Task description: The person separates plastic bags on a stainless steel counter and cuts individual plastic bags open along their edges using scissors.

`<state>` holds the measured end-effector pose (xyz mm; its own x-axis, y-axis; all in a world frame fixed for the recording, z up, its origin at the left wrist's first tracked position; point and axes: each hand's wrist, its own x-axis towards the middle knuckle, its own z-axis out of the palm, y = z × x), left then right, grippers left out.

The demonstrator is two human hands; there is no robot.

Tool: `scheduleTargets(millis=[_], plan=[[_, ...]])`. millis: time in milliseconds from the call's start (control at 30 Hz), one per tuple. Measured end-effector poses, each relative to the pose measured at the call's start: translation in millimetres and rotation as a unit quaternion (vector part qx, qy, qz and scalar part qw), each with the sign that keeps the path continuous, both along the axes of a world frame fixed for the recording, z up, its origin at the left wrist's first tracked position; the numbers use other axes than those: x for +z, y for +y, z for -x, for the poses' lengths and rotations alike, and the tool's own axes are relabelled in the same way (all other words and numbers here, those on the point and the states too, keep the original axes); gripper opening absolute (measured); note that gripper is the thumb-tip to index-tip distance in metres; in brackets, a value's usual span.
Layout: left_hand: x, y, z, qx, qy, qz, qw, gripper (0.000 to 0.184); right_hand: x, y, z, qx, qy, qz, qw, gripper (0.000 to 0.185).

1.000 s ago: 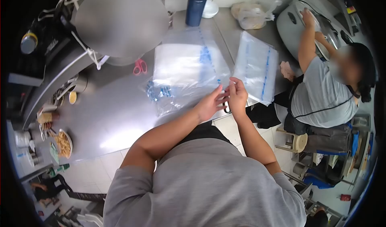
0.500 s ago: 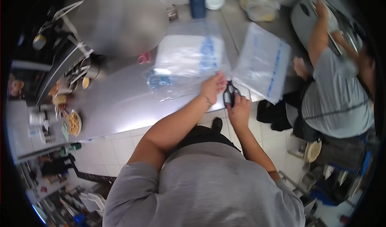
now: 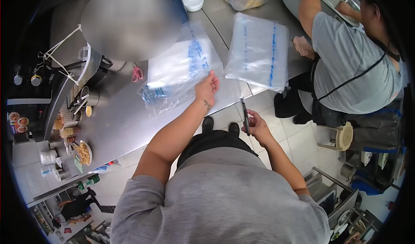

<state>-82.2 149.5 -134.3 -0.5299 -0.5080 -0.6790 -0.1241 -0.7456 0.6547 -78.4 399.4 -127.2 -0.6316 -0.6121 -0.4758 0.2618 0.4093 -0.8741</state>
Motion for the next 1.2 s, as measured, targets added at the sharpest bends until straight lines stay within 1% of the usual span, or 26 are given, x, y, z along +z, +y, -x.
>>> scheduleTargets(millis=[33,67,100,167,200,300,333,433,567,600,700,800,900,1000,1100,1200], plan=[[-3,1,-1,-0.003,0.002,0.007,1.000,0.029,12,7,-6,-0.036,-0.109,0.063,0.991,0.083],[-5,2,0,-0.007,0.005,0.014,1.000,0.029,21,5,-5,0.013,-0.137,0.083,0.987,0.090],[-8,3,2,-0.012,0.008,0.020,1.000,0.029,23,2,-3,0.032,-0.193,0.123,0.973,0.092],[-3,7,2,-0.012,0.015,0.026,0.999,0.028,27,-13,-2,0.066,-0.299,0.205,0.930,0.097],[-3,8,2,-0.010,0.018,0.029,0.999,0.028,38,-25,-3,0.085,-0.294,0.216,0.927,0.107],[-13,6,2,-0.019,0.033,0.040,0.998,0.028,53,-43,3,0.100,-0.344,0.227,0.906,0.111],[-15,5,1,-0.022,0.029,0.032,0.999,0.027,49,-45,4,0.108,-0.324,0.225,0.913,0.111],[-14,3,1,-0.029,0.023,0.017,0.999,0.026,45,-51,6,0.096,-0.330,0.232,0.910,0.109],[-11,1,-1,-0.035,0.024,0.017,0.999,0.027,42,-59,10,0.067,-0.328,0.247,0.909,0.100],[-12,1,-2,-0.038,0.025,0.017,0.999,0.027,40,-61,12,0.060,-0.332,0.260,0.905,0.095],[-17,0,-8,-0.060,0.038,0.020,0.997,0.032,40,-65,15,0.045,-0.304,0.256,0.917,0.093],[-10,-2,-12,-0.085,0.068,-0.073,0.991,0.037,41,-68,15,0.041,-0.287,0.254,0.923,0.086],[20,0,-4,-0.064,0.044,-0.220,0.972,0.039,37,-68,13,0.041,-0.283,0.248,0.926,0.081],[0,-1,7,-0.104,0.109,-0.187,0.971,0.033,36,-73,13,0.034,-0.287,0.245,0.925,0.078],[-2,0,10,-0.128,0.077,-0.138,0.979,0.034,31,-77,14,0.022,-0.301,0.269,0.915,0.079],[2,4,5,-0.132,0.055,-0.135,0.980,0.029,25,-78,14,0.017,-0.319,0.286,0.904,0.080]])
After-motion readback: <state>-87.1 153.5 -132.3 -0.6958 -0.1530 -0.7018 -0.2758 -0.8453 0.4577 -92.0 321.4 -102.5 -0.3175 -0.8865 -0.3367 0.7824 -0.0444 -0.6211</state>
